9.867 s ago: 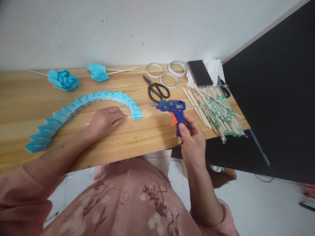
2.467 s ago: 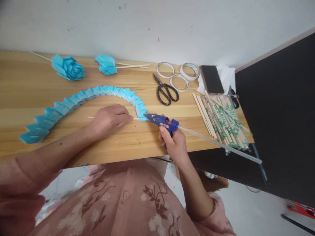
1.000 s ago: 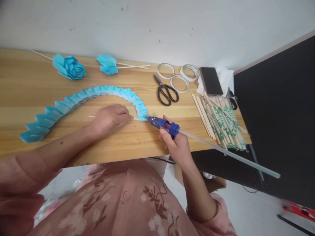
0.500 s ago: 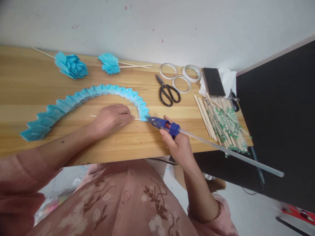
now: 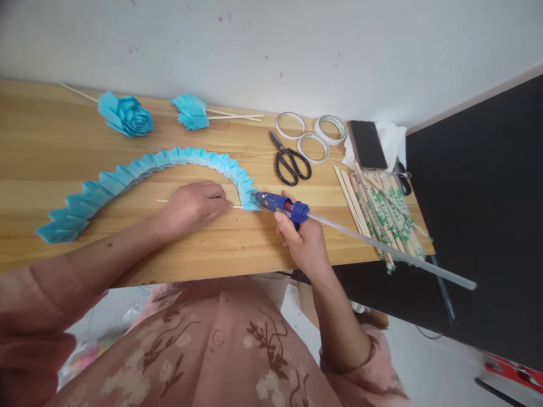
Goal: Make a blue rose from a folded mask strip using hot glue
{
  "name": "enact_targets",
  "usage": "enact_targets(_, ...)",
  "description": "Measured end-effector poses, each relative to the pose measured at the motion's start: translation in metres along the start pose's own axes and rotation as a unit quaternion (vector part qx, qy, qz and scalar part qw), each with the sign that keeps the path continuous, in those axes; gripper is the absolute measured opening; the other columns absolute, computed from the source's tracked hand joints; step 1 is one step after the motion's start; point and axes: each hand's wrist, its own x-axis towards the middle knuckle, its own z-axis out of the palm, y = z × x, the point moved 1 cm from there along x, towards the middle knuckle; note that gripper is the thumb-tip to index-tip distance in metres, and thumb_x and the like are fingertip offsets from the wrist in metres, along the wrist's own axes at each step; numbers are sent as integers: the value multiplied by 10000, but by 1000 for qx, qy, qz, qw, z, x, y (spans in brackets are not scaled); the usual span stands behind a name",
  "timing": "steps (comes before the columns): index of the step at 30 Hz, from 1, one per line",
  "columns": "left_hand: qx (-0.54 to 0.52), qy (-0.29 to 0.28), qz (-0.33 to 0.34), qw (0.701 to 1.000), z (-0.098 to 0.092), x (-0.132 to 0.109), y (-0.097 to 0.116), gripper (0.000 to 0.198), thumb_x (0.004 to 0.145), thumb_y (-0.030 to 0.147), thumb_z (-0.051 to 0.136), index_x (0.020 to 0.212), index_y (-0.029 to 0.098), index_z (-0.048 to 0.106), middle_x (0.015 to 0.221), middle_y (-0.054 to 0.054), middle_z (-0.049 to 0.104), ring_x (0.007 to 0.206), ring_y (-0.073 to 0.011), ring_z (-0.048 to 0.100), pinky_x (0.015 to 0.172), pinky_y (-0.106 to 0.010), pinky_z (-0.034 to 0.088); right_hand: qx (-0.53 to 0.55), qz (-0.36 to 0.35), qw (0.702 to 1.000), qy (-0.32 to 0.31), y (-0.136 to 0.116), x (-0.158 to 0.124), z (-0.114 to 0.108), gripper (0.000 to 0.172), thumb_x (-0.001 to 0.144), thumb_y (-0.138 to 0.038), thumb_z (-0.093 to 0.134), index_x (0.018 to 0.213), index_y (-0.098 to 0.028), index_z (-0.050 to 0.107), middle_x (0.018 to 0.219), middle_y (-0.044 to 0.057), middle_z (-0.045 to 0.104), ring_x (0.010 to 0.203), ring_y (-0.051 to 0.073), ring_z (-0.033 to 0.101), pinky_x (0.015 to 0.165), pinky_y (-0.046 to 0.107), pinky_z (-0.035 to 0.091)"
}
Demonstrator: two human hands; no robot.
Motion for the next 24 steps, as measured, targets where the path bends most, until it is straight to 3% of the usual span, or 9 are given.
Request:
enact_targets(3,15,1,6,1000,1,0,0,427,1066,255,370,869,185,742,863,-65,701,772,-199,586,626,-325,374,-5,-3,1000,2,-6,1,-3,467,877,-631,594,801,-186,713,725,50,689,488,109,516,396,224,436)
enact_targets(7,11,4,5,1000,1,-1,0,415,1064,251,379,872,186,741,864,-67,699,768,-199,580,620,-322,368,3,0,999,32,-9,1,-6,475,867,-616,620,1009,-181,745,843,67,752,509,111,549,403,226,456)
enact_targets(14,0,12,8,1000,1,-1,0,405,1065,249,395,866,184,741,867,-65,702,766,-197,583,628,-329,372,-3,-10,999,42,-8,5,1,512,875,-640,597,940,-146,715,787,69,725,565,130,590,414,220,461)
enact_targets(24,19,22,8,1000,4,-1,0,405,1064,255,410,826,188,731,848,-54,695,753,-191,578,619,-327,365,3,-26,999,26,-9,21,17,594,882,-674,573,1079,-130,706,762,60,698,664,174,647,428,223,481)
